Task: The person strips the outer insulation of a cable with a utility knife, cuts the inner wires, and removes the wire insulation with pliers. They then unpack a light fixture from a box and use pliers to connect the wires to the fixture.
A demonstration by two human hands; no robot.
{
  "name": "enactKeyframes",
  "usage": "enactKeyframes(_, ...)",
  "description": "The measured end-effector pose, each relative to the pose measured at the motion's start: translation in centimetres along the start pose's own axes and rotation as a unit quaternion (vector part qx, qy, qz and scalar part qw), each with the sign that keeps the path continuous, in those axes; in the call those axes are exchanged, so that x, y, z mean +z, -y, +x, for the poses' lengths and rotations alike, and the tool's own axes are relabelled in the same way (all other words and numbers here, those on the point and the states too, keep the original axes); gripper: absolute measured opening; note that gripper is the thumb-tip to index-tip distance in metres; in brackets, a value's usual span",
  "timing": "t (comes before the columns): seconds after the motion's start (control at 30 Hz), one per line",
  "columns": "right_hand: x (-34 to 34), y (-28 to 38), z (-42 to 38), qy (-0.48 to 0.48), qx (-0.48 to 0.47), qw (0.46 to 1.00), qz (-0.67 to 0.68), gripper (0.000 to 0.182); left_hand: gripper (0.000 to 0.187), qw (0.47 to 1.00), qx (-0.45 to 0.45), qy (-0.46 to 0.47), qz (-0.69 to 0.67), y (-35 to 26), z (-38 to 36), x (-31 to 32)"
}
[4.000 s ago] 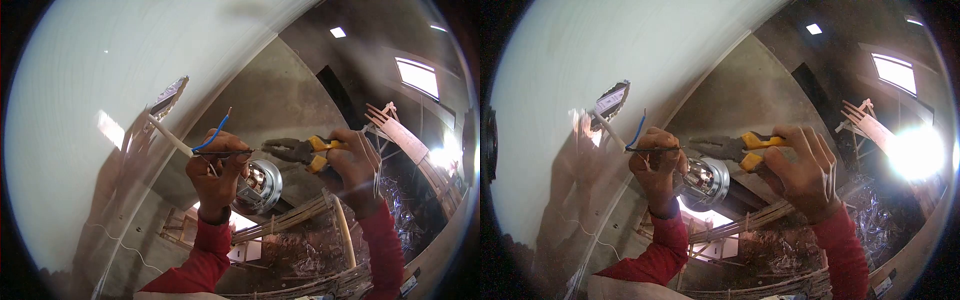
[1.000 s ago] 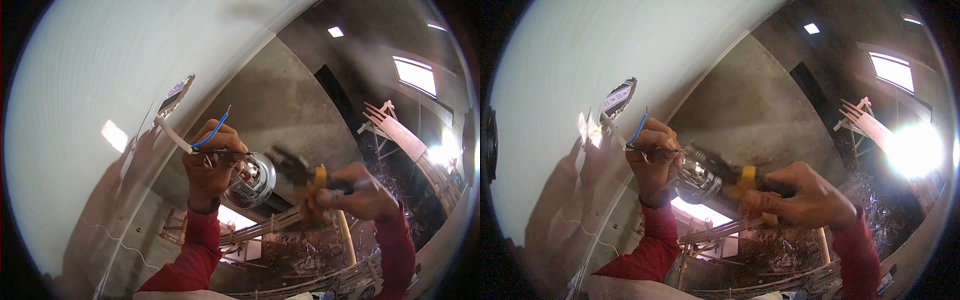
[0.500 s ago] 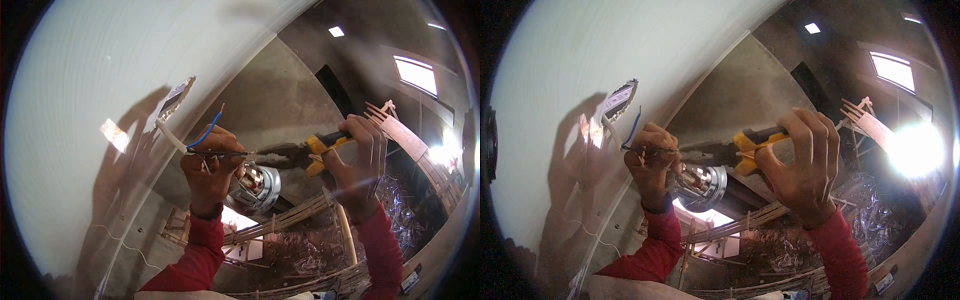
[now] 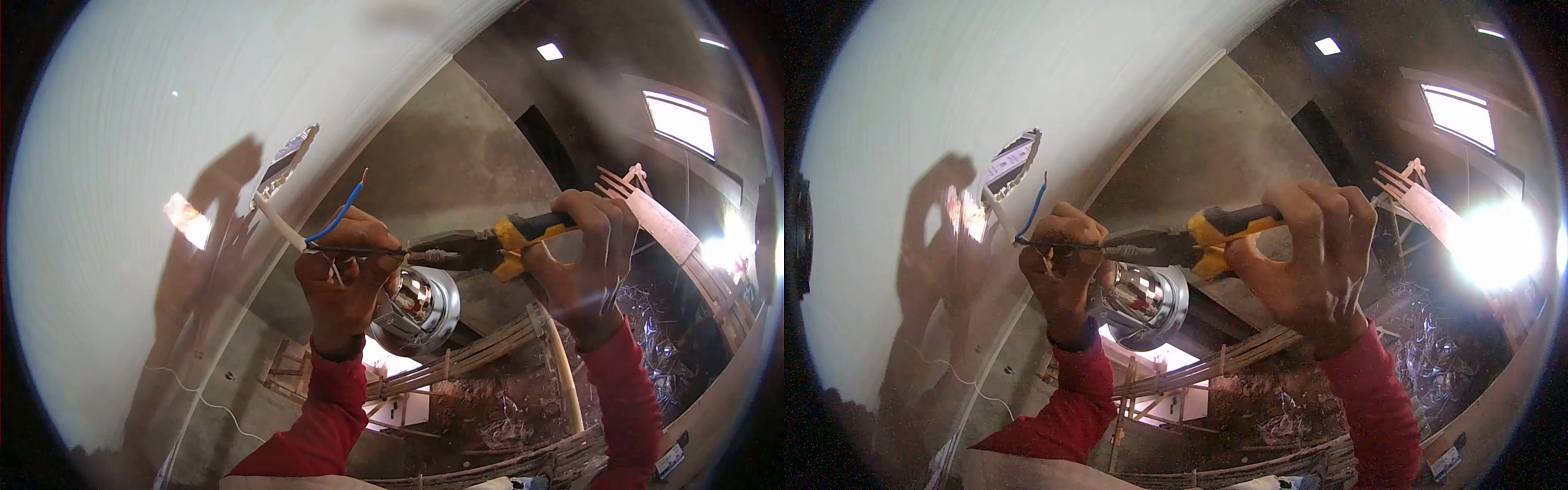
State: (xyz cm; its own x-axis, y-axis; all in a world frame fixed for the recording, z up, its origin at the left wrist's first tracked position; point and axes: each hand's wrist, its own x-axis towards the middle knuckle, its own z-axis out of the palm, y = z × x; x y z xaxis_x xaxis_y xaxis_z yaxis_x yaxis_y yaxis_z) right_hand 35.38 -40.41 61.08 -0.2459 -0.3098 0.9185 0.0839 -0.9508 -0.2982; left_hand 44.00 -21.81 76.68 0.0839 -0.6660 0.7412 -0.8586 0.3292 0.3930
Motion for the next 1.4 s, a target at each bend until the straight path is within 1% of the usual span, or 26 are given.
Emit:
enactKeyframes(0.03, 0.0, 0.0, 0.0, -0.001, 0.004, 1.0, 0.004, 0.056, 0.012, 1.0, -0.004, 0.0, -0.001, 0.0, 0.0, 0.0)
enactKeyframes(0.13, -0.5, -0.2, 0.6, 0.016, -0.05, 0.998, -0.019, 0.045, 0.012, 1.0, 0.002, 0.005, 0.003, 0.2, 0.0, 0.0)
enactKeyframes(0.2, -1.4, -0.4, 1.6, 0.069, -0.1, 0.992, 0.021, 0.029, 0.012, 1.0, 0.011, 0.011, 0.009, 0.6, 0.2, -0.3)
enactKeyframes(0.23, -1.7, -0.4, 2.0, 0.069, -0.1, 0.992, 0.021, 0.029, 0.013, 0.999, 0.02, 0.024, 0.019, 0.8, 0.3, -0.5)
enactKeyframes(0.3, -2.0, -0.4, 2.9, 0.155, -0.06, 0.982, 0.093, 0.016, 0.015, 0.998, 0.028, 0.037, 0.029, 0.9, 0.5, -0.8)
enactKeyframes(0.33, -2.2, -0.5, 3.2, 0.156, -0.059, 0.982, 0.094, 0.016, 0.014, 0.997, 0.03, 0.04, 0.052, 0.8, 0.6, -0.9)
enactKeyframes(0.37, -2.3, -0.5, 3.6, 0.242, 0.014, 0.95, 0.194, 0.018, 0.014, 0.996, 0.032, 0.043, 0.076, 0.9, 0.8, -1.0)
enactKeyframes(0.4, -2.6, -0.7, 4.1, 0.322, 0.086, 0.897, 0.289, 0.023, 0.014, 0.996, 0.03, 0.043, 0.075, 0.9, 0.9, -1.0)
enactKeyframes(0.43, -3.1, -0.8, 5.0, 0.323, 0.087, 0.897, 0.288, 0.023, 0.012, 0.997, 0.024, 0.054, 0.052, 1.1, 1.1, -1.1)
enactKeyframes(0.5, -3.8, -1.0, 6.7, 0.55, 0.168, 0.743, 0.342, 0.037, 0.01, 0.997, 0.016, 0.066, 0.027, 1.2, 1.2, -1.4)
enactKeyframes(0.53, -3.6, -1.4, 7.1, 0.549, 0.17, 0.744, 0.341, 0.037, 0.009, 0.994, 0.044, 0.082, 0.056, 1.3, 1.4, -1.6)
enactKeyframes(0.6, -2.9, -2.0, 7.2, 0.668, 0.253, 0.56, 0.42, 0.05, 0.008, 0.989, 0.072, 0.1, 0.084, 1.5, 1.4, -2.1)
enactKeyframes(0.63, -2.6, -2.1, 6.8, 0.667, 0.254, 0.562, 0.419, 0.05, 0.008, 0.99, 0.075, 0.113, 0.047, 1.9, 1.4, -2.4)
enactKeyframes(0.7, -1.8, -2.3, 5.3, 0.651, 0.331, 0.343, 0.591, 0.06, 0.009, 0.989, 0.076, 0.127, 0.01, 1.9, 1.3, -2.4)
enactKeyframes(0.77, -1.2, -2.1, 3.9, 0.633, 0.308, 0.347, 0.62, 0.059, 0.009, 0.994, 0.066, 0.082, -0.027, 1.5, 1.0, -1.8)
enactKeyframes(0.83, -1.1, -2.1, 3.5, 0.613, 0.285, 0.35, 0.649, 0.058, 0.009, 0.994, 0.07, 0.08, -0.035, 1.5, 1.3, -1.5)
enactKeyframes(0.93, -1.8, -2.0, 4.6, 0.631, 0.333, 0.335, 0.615, 0.055, 0.009, 0.993, 0.073, 0.075, -0.055, 1.7, 1.4, -1.3)
enactKeyframes(1.0, -2.3, -2.0, 5.3, 0.639, 0.325, 0.362, 0.596, 0.054, 0.009, 0.993, 0.069, 0.068, -0.066, 1.7, 1.4, -1.4)
enactKeyframes(1.03, -2.2, -2.1, 5.2, 0.639, 0.327, 0.361, 0.595, 0.054, 0.011, 0.994, 0.064, 0.087, -0.033, 1.4, 1.5, -1.5)
enactKeyframes(1.07, -2.1, -2.2, 5.0, 0.636, 0.305, 0.385, 0.595, 0.054, 0.013, 0.993, 0.06, 0.105, -0.001, 1.3, 1.7, -1.6)
enactKeyframes(1.13, -2.4, -2.2, 4.8, 0.631, 0.283, 0.408, 0.595, 0.054, 0.012, 0.99, 0.074, 0.123, 0.0, 1.6, 1.7, -2.0)
enactKeyframes(1.2, -2.9, -2.0, 4.5, 0.613, 0.323, 0.38, 0.613, 0.054, 0.012, 0.986, 0.089, 0.142, 0.003, 1.5, 1.6, -2.0)
enactKeyframes(1.27, -3.3, -2.3, 2.7, 0.577, 0.336, 0.459, 0.586, 0.054, 0.008, 0.994, 0.053, 0.087, -0.027, 1.3, 1.4, -1.5)
enactKeyframes(1.3, -4.2, -1.8, 2.7, 0.569, 0.433, 0.422, 0.557, 0.047, 0.008, 0.994, 0.053, 0.087, -0.027, 1.4, 1.3, -1.3)
enactKeyframes(1.33, -4.5, -0.9, 1.8, 0.568, 0.433, 0.423, 0.558, 0.047, 0.007, 0.995, 0.075, 0.07, -0.006, 1.5, 1.3, -1.2)
enactKeyframes(1.4, -5.1, 1.4, -0.4, 0.421, 0.412, 0.588, 0.555, 0.038, 0.005, 0.994, 0.096, 0.055, 0.014, 2.0, 1.1, -0.6)
